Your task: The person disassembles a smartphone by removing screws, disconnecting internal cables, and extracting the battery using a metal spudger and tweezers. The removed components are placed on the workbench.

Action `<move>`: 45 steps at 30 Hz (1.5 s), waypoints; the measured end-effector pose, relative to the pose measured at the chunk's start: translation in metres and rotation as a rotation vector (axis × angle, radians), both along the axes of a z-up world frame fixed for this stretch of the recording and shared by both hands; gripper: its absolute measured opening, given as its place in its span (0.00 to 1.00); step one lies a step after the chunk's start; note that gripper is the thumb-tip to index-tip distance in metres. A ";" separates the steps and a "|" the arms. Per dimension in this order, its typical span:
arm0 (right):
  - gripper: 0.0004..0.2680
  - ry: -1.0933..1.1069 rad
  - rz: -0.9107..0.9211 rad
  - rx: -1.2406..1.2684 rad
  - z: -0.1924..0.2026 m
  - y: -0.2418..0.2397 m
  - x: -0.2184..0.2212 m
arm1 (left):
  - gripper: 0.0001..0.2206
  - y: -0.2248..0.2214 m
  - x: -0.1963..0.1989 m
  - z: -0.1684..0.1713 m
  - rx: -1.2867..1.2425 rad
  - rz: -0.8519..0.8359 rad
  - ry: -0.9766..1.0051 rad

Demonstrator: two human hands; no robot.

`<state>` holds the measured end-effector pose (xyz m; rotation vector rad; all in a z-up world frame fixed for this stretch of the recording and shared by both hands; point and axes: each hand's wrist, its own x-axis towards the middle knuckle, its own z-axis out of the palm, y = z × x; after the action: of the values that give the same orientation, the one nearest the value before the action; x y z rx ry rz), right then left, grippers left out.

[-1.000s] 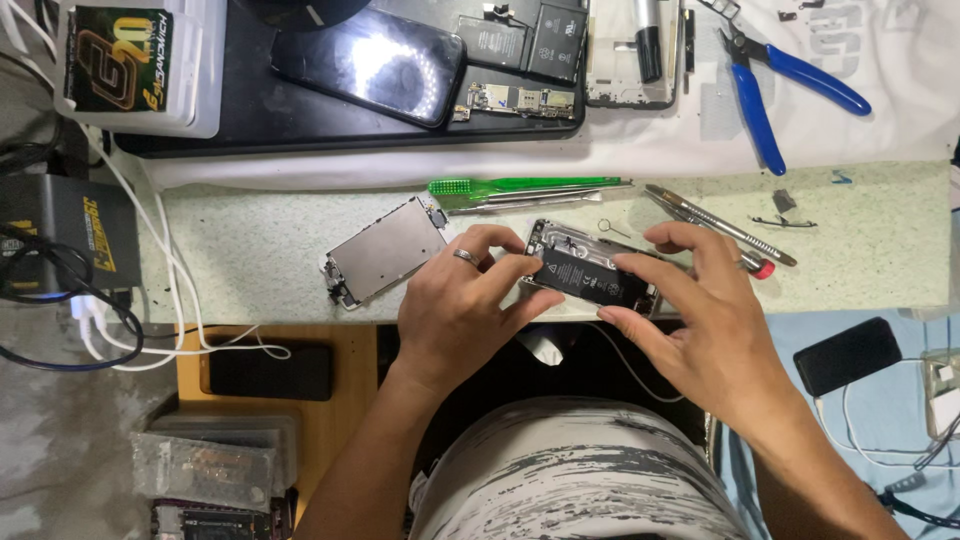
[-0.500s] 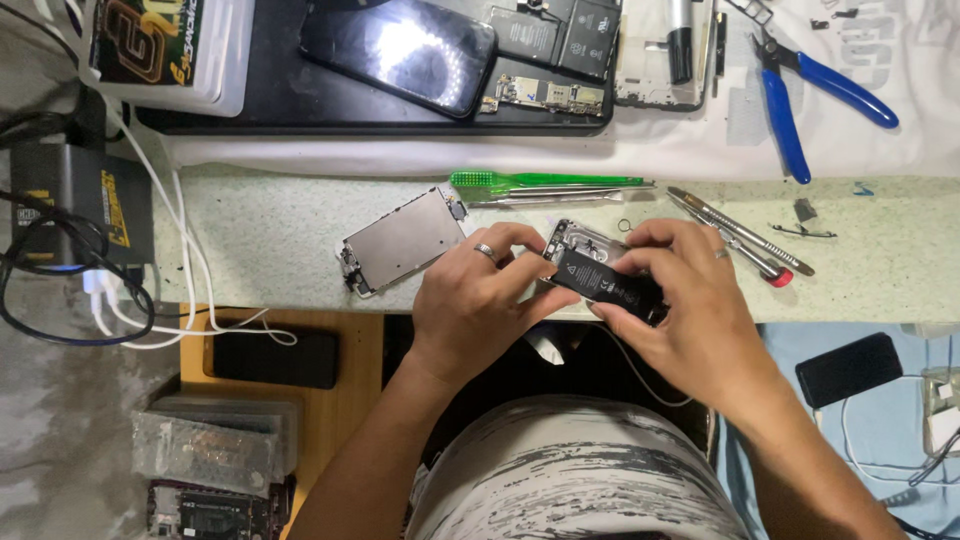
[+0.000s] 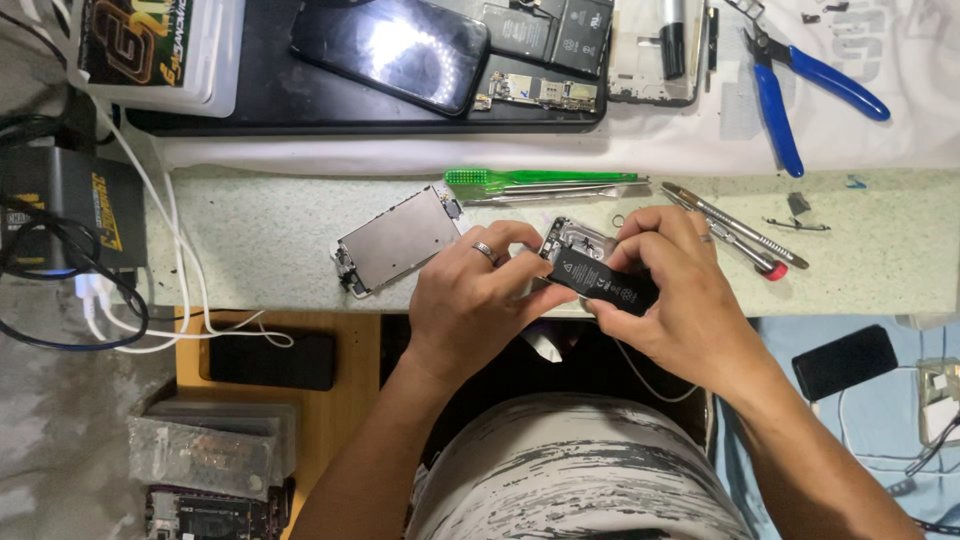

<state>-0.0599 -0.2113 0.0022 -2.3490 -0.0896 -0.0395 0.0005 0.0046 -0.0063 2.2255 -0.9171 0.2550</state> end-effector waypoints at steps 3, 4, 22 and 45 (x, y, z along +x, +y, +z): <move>0.13 0.006 0.007 0.008 0.000 0.000 -0.001 | 0.16 -0.001 -0.001 0.001 0.007 0.006 -0.037; 0.13 -0.006 0.018 0.011 0.001 -0.001 0.000 | 0.16 -0.001 -0.001 0.002 0.019 0.007 -0.008; 0.22 -0.144 -0.248 -0.113 -0.002 -0.024 -0.062 | 0.16 -0.017 0.014 0.023 0.249 -0.342 -0.098; 0.20 -0.163 -0.247 -0.034 -0.007 -0.016 -0.049 | 0.19 -0.027 0.019 0.028 0.367 -0.334 -0.004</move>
<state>-0.1092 -0.2274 -0.0050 -2.3750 0.1216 -0.3528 0.0194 -0.0221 0.0221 2.3439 -1.4096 -0.0709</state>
